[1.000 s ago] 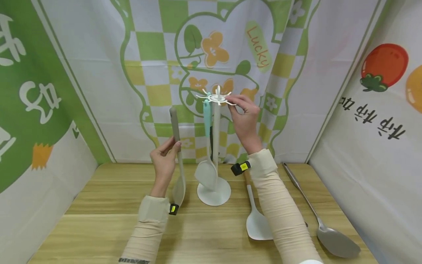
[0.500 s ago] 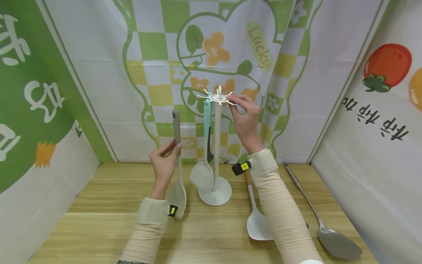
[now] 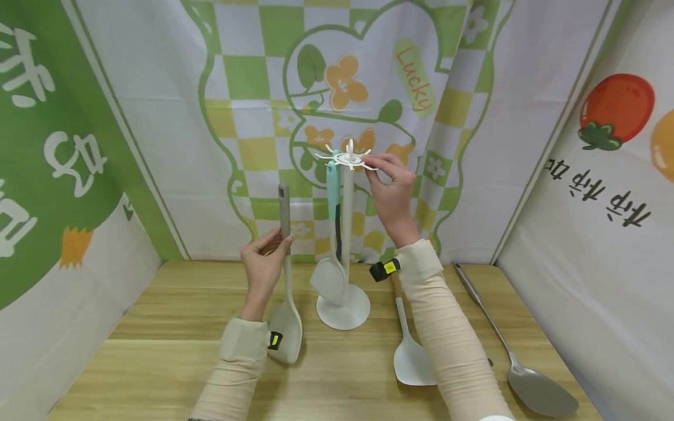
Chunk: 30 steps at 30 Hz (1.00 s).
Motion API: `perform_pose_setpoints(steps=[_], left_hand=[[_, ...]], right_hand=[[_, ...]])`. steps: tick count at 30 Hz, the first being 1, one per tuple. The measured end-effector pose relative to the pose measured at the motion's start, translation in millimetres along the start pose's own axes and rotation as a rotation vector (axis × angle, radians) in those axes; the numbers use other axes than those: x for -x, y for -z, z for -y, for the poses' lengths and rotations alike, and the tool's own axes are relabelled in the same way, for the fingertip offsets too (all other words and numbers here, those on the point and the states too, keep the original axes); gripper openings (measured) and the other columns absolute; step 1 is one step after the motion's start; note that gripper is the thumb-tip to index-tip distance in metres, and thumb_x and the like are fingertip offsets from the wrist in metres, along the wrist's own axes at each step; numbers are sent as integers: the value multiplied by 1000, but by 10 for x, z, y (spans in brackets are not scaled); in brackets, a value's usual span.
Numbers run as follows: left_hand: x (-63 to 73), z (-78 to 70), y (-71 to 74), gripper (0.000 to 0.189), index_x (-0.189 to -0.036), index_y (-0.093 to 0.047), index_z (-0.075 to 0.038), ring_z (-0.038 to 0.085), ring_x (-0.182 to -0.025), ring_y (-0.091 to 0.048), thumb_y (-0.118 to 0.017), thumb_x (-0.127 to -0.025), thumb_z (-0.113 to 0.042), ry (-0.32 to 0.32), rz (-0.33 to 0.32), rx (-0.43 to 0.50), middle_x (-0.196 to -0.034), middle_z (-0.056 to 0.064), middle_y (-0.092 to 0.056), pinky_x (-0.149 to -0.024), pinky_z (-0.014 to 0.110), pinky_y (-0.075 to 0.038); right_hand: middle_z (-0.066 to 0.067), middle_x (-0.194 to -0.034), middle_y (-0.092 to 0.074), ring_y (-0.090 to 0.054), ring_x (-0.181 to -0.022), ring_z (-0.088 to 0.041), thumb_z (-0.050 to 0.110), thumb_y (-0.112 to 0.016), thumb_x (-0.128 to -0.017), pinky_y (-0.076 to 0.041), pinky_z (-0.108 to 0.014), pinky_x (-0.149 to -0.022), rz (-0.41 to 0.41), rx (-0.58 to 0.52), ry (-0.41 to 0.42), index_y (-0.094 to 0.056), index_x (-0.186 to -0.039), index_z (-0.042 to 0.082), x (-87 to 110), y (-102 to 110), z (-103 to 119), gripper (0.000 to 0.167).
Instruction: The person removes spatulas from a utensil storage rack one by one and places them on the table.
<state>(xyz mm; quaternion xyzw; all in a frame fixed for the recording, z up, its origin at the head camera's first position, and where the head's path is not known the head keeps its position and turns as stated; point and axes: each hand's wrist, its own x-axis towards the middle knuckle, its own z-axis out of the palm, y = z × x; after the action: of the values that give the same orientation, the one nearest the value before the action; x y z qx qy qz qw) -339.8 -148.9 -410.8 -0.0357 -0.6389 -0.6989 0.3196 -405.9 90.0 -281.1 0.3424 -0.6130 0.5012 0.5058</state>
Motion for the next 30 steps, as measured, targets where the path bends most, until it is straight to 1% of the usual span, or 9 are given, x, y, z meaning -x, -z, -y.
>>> perform_pose_setpoints(steps=[5,12,14,16,17,24,27,30], left_hand=[[5,44,7,32,-116,-72,9,2,-76,-69,-79,-86,-1,6,9,-26,-105,34,-70,-74,16,-60],[109,-294,-47,29,-114,-70,14,7,-75,-69,-75,-86,7,6,52,-88,-103,37,-69,-71,14,-59],[105,-288,-50,29,-114,-70,15,7,-74,-69,-75,-86,8,12,49,-89,-102,38,-69,-70,15,-59],[96,-272,-48,29,-114,-70,15,5,-73,-69,-75,-86,9,20,49,-97,-102,38,-68,-70,15,-59],[83,-239,-44,30,-114,-69,15,4,-73,-69,-75,-86,8,23,50,-102,-102,38,-69,-69,15,-59],[-25,84,-7,32,-116,-73,6,-2,-70,-67,-80,-85,0,36,56,-139,-102,32,-72,-66,13,-58],[-28,139,1,33,-116,-74,4,-3,-69,-67,-82,-85,-4,42,56,-163,-101,30,-73,-64,14,-58],[-16,168,9,32,-116,-74,4,-3,-68,-67,-82,-86,-6,22,67,-186,-101,28,-74,-64,15,-58]], right_hand=[[-23,-96,-74,-71,-92,-37,-8,-71,-90,-58,-24,-85,3,1,-2,-78,-96,-8,27,4,-17,9],[-23,-96,-74,-72,-91,-37,-7,-71,-91,-59,-25,-85,-5,2,16,-78,-96,-8,21,20,-29,9],[-23,-96,-74,-72,-91,-36,-7,-71,-91,-58,-24,-85,-6,2,18,-78,-96,-8,19,24,-34,9],[-22,-95,-74,-72,-90,-36,-7,-71,-91,-58,-23,-84,-9,-7,19,-78,-96,-7,19,25,-40,9],[-22,-95,-75,-72,-90,-36,-8,-71,-90,-58,-22,-84,-13,-13,19,-78,-95,-7,18,24,-42,9],[-22,-95,-75,-71,-90,-38,-8,-72,-89,-55,-20,-83,-15,-32,14,-79,-95,-6,7,7,-36,8],[-22,-95,-75,-71,-91,-37,-8,-73,-89,-55,-21,-83,-8,-27,17,-79,-94,-6,-2,-1,-41,8],[-22,-95,-75,-72,-91,-37,-7,-74,-89,-56,-22,-83,-3,-23,21,-79,-95,-6,-9,-3,-49,8]])
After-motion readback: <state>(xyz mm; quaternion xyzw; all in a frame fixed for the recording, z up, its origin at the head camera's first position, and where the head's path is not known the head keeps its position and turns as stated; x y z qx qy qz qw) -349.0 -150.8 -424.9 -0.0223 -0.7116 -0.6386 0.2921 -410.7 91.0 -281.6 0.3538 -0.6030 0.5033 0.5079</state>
